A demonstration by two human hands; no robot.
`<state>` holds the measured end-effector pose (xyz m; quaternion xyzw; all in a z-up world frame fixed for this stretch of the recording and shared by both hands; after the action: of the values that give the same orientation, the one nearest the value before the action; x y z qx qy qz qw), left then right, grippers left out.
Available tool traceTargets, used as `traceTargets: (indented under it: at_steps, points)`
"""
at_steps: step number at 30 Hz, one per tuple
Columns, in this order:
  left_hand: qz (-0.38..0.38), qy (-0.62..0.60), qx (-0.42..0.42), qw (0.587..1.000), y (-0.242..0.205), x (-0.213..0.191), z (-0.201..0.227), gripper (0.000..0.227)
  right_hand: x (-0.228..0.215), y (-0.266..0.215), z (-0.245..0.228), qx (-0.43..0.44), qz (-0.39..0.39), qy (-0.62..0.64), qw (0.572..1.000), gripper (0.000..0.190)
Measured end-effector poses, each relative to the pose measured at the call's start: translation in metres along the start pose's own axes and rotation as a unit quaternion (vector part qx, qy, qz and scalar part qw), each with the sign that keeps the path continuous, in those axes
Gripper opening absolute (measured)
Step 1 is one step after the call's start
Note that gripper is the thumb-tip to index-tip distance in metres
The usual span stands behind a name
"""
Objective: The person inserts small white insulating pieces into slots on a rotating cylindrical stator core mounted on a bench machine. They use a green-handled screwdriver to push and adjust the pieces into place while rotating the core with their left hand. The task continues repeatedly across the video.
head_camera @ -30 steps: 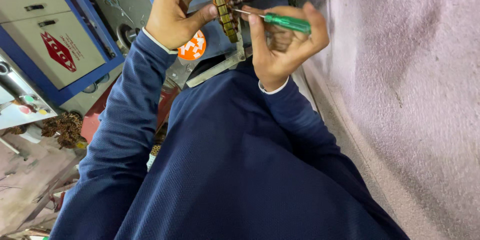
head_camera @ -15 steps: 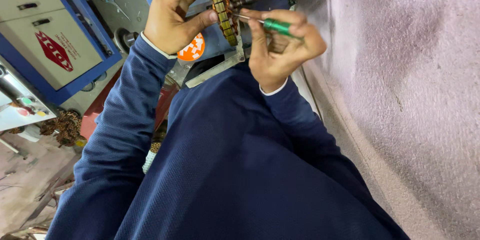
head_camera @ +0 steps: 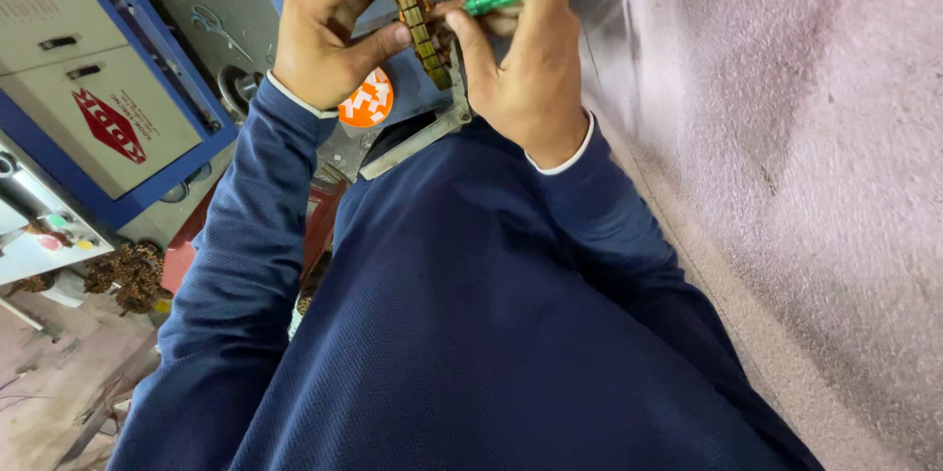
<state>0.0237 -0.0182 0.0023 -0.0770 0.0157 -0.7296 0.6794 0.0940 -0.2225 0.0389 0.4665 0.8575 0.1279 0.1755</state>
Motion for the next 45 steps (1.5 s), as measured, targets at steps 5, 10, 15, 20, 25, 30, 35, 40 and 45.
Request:
traceTargets:
  at_steps: [5, 10, 15, 20, 25, 30, 35, 40, 45]
  points:
    - [0.021, 0.054, 0.001, 0.998, -0.005, -0.001, 0.001, 0.039, 0.002, -0.015, 0.006, -0.021, 0.160, 0.098, 0.982, 0.057]
    - [0.028, 0.074, 0.001, 0.997, -0.001, -0.002, 0.001, 0.040, 0.004, -0.010, 0.022, 0.004, 0.121, 0.131, 0.984, 0.063]
    - [0.049, 0.144, 0.023, 0.988, -0.001, -0.003, 0.006, 0.039, -0.009, 0.018, 0.020, 0.046, 0.011, 0.119, 0.992, 0.067]
    - [0.060, 0.189, 0.040, 0.979, -0.003, -0.002, 0.012, 0.037, -0.018, 0.040, 0.022, -0.039, -0.158, -0.004, 0.987, 0.043]
    - [0.066, 0.193, 0.060, 0.977, -0.002, -0.001, 0.014, 0.039, -0.009, 0.026, 0.014, -0.053, -0.090, 0.042, 0.994, 0.045]
    - [0.064, 0.188, 0.050, 0.979, -0.003, 0.000, 0.014, 0.041, 0.014, 0.006, 0.004, -0.236, 0.030, -0.041, 0.970, 0.051]
    - [0.078, 0.216, 0.076, 0.970, -0.005, 0.006, 0.021, 0.044, 0.002, 0.007, -0.007, -0.214, 0.024, -0.090, 0.972, 0.059]
    - [0.280, 0.300, 0.095, 0.907, -0.056, 0.025, 0.025, 0.031, -0.033, 0.000, -0.010, -0.160, 0.183, 0.009, 0.970, 0.053]
    - [0.359, 0.332, -0.098, 0.867, -0.127, 0.018, -0.042, 0.010, -0.055, -0.029, -0.005, -0.012, 0.161, 0.006, 0.987, 0.033]
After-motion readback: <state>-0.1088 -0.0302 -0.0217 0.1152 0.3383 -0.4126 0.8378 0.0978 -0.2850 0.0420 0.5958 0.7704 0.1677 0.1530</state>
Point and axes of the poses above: each hand's wrist, its own y-axis towards the middle knuckle, its own x-axis out of the palm, z = x × y, the point moved 2 cm from there along y, towards the middle knuckle, and after that the axes turned 10 degrees about -x, right-handed, at the moved point
